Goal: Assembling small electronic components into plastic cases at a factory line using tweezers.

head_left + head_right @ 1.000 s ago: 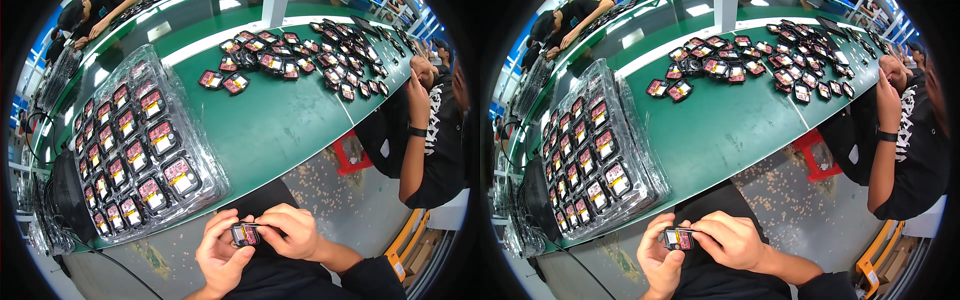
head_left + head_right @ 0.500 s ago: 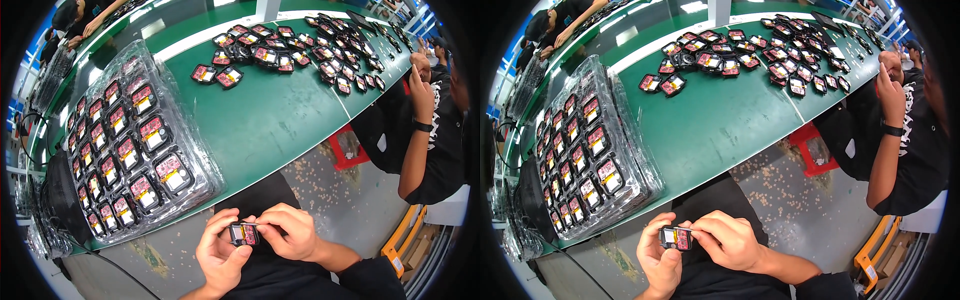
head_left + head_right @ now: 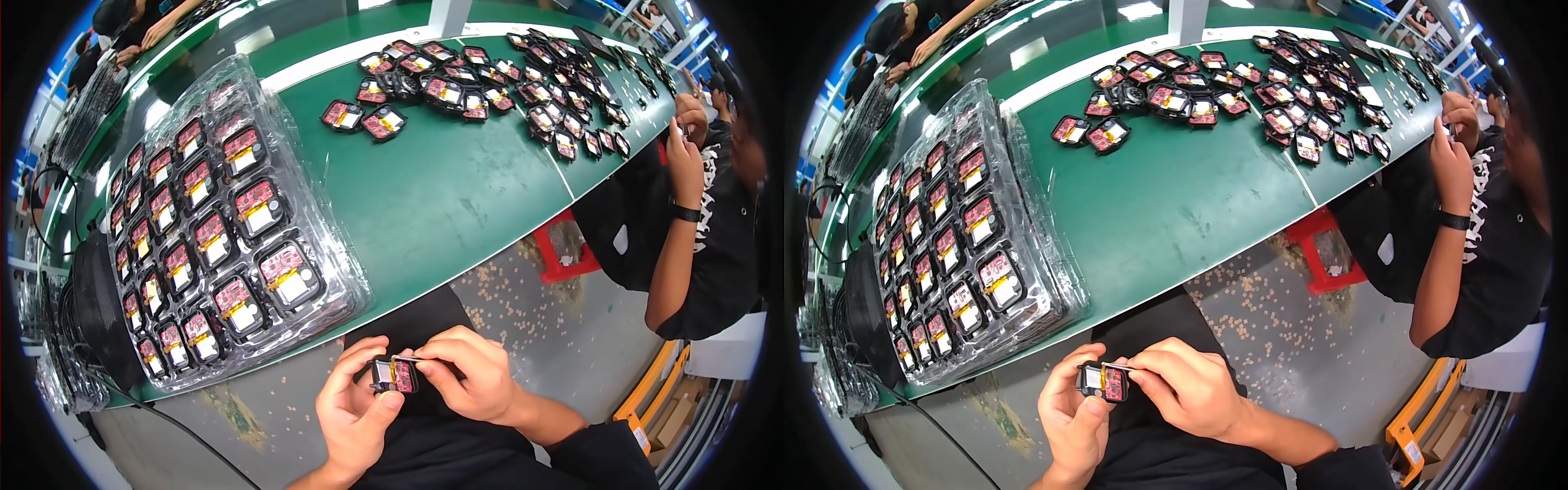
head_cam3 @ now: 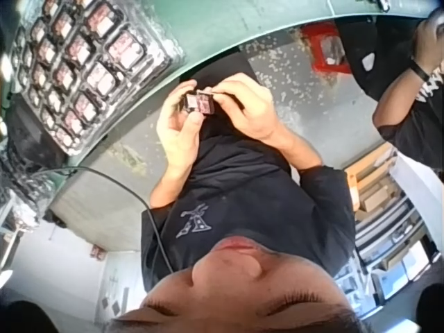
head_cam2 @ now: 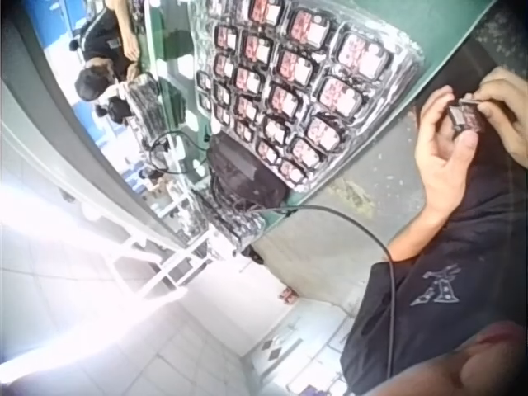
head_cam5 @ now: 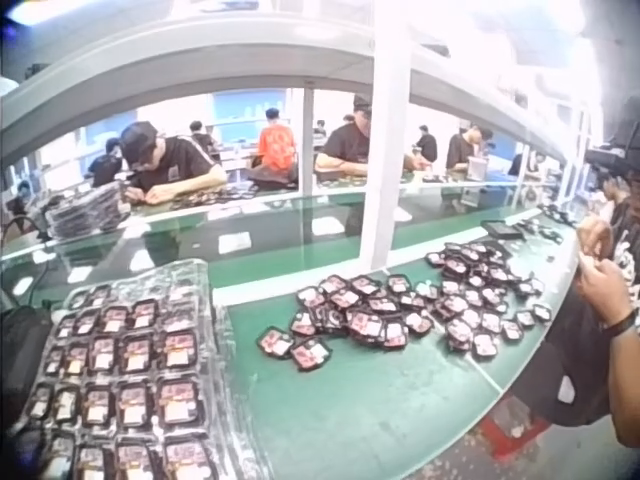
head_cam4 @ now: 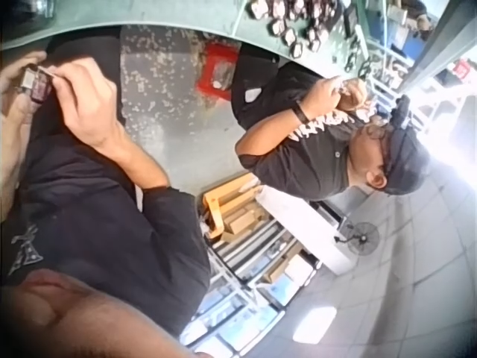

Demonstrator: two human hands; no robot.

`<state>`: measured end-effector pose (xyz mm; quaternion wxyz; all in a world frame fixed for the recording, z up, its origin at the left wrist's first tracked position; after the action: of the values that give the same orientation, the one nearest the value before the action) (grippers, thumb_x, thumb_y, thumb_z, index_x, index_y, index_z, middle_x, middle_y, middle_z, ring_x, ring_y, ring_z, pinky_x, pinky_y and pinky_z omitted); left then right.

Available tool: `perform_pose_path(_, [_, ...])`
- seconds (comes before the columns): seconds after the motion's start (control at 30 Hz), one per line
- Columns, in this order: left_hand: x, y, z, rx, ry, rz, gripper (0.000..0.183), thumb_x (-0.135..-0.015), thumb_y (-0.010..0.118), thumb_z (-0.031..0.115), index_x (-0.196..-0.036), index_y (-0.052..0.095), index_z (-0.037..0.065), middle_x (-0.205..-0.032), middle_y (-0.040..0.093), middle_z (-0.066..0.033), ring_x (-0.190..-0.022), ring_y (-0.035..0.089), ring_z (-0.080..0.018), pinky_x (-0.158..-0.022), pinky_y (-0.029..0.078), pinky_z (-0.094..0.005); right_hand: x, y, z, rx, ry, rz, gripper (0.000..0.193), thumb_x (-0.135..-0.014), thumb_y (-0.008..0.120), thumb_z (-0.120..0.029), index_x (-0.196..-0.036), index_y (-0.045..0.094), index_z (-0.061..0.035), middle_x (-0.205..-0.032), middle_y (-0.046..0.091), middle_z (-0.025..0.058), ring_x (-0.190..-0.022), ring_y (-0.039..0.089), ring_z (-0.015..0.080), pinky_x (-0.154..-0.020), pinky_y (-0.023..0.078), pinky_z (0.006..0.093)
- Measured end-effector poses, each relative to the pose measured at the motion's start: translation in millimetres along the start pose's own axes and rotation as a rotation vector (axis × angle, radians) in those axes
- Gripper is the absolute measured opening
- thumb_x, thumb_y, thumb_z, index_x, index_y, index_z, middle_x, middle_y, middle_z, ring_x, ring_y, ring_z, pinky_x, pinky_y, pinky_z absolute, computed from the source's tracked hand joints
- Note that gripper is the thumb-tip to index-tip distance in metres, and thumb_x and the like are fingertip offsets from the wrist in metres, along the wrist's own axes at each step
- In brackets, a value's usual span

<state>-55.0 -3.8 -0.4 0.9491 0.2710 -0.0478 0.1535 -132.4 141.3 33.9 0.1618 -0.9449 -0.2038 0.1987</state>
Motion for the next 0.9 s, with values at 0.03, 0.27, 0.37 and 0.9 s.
perform_pose_path(0.03, [0,-2,-1,0.038,-0.022,0.01,0.053,-0.09,0.079,0.005,-0.135,0.054,-0.008,-0.144,0.049,-0.0225,-0.127,0.061,-0.038,-0.111,0.05,-0.0474,0,0,1,-0.004,0.0,-0.003,0.018,-0.084,0.079,0.002,-0.1,0.07,0.0014,-0.088,0.071,0.0122,-0.065,0.069,0.0224,-0.054,0.055,0.0315])
perform_pose_path(0.27, [5,-6,-4,0.049,-0.067,0.02,0.052,-0.09,0.078,0.004,-0.136,0.054,-0.007,-0.145,0.048,-0.0225,-0.128,0.061,-0.0374,-0.111,0.049,-0.0465,8,-2,-11,0.415,-0.439,0.073,0.025,-0.071,0.077,-0.008,-0.096,0.075,-0.0053,-0.088,0.067,0.0013,-0.056,0.055,0.0114,-0.05,0.038,0.0254])
perform_pose_path(0.37, [4,-3,-5,0.038,-0.036,-0.009,0.052,-0.091,0.077,0.004,-0.136,0.054,-0.007,-0.145,0.048,-0.0225,-0.128,0.061,-0.0357,-0.11,0.05,-0.045,8,-2,-12,0.433,-0.455,0.051,0.025,-0.071,0.077,-0.008,-0.095,0.075,-0.0051,-0.088,0.068,0.0018,-0.056,0.055,0.0114,-0.049,0.039,0.0259])
perform_pose_path(0.9, [3,-1,-3,-0.075,-0.052,0.095,0.062,-0.088,0.085,0.027,-0.131,0.058,-0.007,-0.138,0.054,-0.0243,-0.123,0.062,-0.0303,-0.111,0.051,-0.0487,6,2,-5,0.261,-0.201,0.034,0.025,-0.074,0.086,-0.003,-0.096,0.073,-0.0022,-0.085,0.07,0.0063,-0.065,0.068,0.02,-0.055,0.056,0.0309])
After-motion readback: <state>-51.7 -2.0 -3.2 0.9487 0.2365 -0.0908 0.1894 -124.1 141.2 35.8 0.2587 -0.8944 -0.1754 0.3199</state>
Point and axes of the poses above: each hand's wrist, its own x-axis away from the middle knuckle, its own y-axis out of the palm, z = x × y, the point moved 7 cm from there along -x, towards the middle knuckle
